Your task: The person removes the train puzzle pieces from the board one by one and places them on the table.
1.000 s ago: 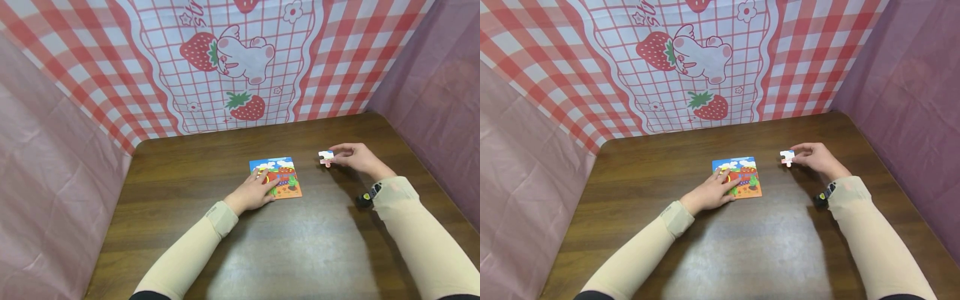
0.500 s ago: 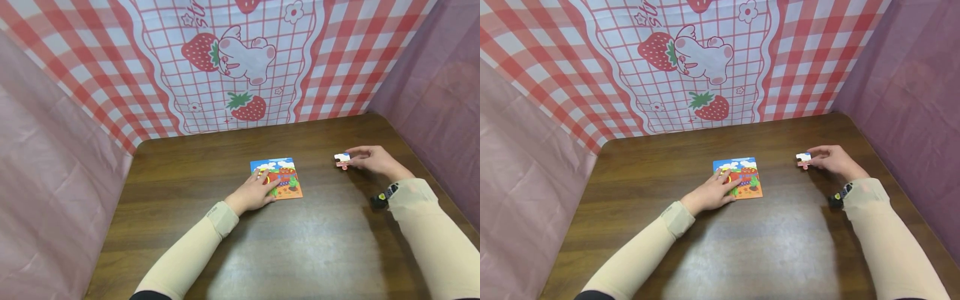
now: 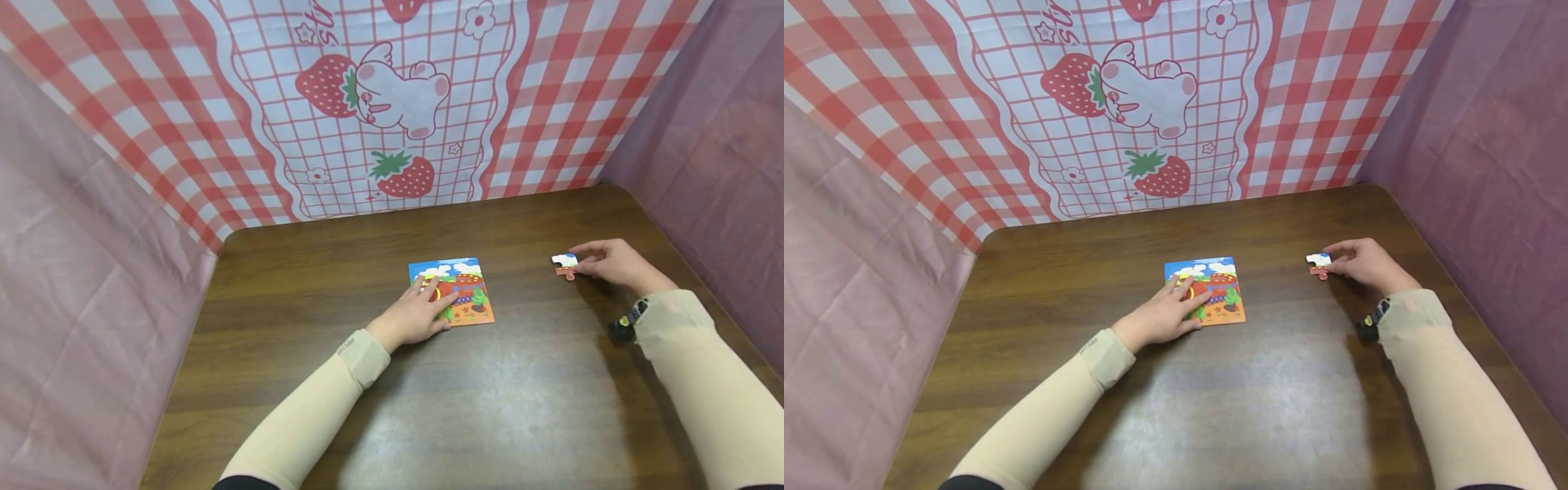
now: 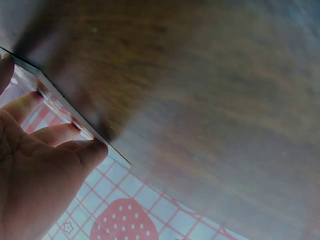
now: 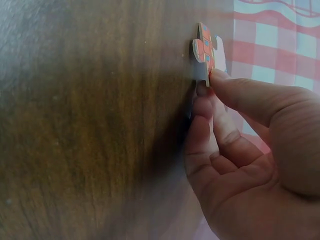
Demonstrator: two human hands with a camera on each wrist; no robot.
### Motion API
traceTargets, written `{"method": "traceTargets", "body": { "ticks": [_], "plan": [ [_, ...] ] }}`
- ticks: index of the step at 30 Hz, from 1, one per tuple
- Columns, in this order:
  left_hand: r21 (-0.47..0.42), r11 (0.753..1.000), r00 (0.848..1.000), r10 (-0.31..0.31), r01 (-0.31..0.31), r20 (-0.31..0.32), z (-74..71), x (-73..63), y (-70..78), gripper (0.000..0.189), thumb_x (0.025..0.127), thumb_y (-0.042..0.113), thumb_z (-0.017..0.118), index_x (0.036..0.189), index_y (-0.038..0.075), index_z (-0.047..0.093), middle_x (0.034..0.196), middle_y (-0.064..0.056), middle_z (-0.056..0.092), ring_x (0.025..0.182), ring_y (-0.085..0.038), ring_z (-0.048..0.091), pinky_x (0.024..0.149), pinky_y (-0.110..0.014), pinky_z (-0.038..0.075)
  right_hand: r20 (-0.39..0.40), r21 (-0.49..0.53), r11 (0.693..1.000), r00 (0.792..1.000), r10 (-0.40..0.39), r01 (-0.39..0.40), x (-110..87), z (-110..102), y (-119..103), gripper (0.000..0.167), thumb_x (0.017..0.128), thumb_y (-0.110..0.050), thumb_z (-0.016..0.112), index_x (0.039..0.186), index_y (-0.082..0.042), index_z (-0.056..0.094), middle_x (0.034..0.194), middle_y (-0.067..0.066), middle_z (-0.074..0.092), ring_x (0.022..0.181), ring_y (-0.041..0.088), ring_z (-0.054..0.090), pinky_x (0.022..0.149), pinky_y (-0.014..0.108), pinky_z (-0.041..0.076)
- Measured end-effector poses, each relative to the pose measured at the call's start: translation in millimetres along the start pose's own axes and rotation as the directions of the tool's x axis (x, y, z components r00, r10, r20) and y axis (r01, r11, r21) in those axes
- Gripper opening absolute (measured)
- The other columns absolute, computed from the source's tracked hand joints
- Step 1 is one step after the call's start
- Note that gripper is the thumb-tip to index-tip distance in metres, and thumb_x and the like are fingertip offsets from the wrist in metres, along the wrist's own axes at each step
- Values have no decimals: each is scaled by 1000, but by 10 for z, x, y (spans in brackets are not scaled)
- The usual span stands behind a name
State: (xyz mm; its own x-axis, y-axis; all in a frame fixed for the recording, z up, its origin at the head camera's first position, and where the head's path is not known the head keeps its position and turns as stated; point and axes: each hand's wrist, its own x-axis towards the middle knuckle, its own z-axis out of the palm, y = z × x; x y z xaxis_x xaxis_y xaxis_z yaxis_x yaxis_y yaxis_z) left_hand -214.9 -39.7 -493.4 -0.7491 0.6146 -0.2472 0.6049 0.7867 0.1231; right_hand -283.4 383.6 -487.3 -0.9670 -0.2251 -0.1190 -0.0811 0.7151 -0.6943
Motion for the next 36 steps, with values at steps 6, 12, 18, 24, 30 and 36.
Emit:
{"method": "traceTargets", "body": {
  "ticks": [6, 12, 18, 24, 30, 36],
  "plan": [
    [3, 1000, 1000, 5, -5, -5, -3, 3, 0, 66, 105, 53, 48, 163, 30, 27, 167, -18, 11, 149, -48, 11, 120, -45, 14, -30, -109, 994, 999, -13, 10, 44, 6, 3, 43, 93, -18, 78, 125, 8, 66, 94, 13, 74, 79, 13, 59, 67, 26, 44],
    [-7, 1000, 1000, 3, -3, 0, -4, 5, -5, 66, 105, 53, 47, 163, 31, 26, 167, -18, 11, 150, -48, 9, 121, -45, 13, -68, -148, 989, 998, -12, 2, 63, 29, -15, 47, 90, -23, 80, 124, 7, 67, 90, 9, 74, 80, 17, 61, 69, 30, 43],
    [-2, 1000, 1000, 4, -4, -1, -16, 6, 0, 66, 105, 54, 47, 163, 31, 26, 167, -18, 12, 149, -48, 10, 121, -45, 13, -88, -156, 988, 996, -14, 1, 64, 52, -37, 47, 90, -21, 81, 125, 8, 66, 84, 7, 73, 77, 16, 62, 69, 33, 42],
    [11, 1000, 1000, 13, -13, -13, -36, -7, 7, 66, 105, 53, 47, 163, 30, 26, 167, -19, 15, 149, -49, 12, 121, -45, 14, -101, -198, 980, 995, 3, -23, 66, 58, -58, 51, 87, -28, 83, 121, 7, 68, 83, 6, 68, 76, 21, 58, 68, 38, 42],
    [3, 1000, 1000, 17, -17, -20, -44, -13, 10, 65, 105, 52, 47, 163, 29, 28, 166, -19, 16, 149, -49, 13, 120, -45, 15, -92, -202, 978, 995, 33, -51, 49, 51, -46, 52, 87, -33, 82, 119, 6, 70, 91, 10, 68, 82, 26, 57, 70, 40, 42],
    [-2, 1000, 1000, 9, -9, -13, -42, -13, 13, 65, 106, 53, 46, 163, 29, 27, 167, -19, 14, 149, -49, 12, 120, -45, 15, -95, -194, 980, 995, 24, -42, 41, 47, -47, 50, 88, -30, 82, 119, 7, 70, 87, 8, 67, 80, 24, 56, 70, 39, 42]
  ]
}}
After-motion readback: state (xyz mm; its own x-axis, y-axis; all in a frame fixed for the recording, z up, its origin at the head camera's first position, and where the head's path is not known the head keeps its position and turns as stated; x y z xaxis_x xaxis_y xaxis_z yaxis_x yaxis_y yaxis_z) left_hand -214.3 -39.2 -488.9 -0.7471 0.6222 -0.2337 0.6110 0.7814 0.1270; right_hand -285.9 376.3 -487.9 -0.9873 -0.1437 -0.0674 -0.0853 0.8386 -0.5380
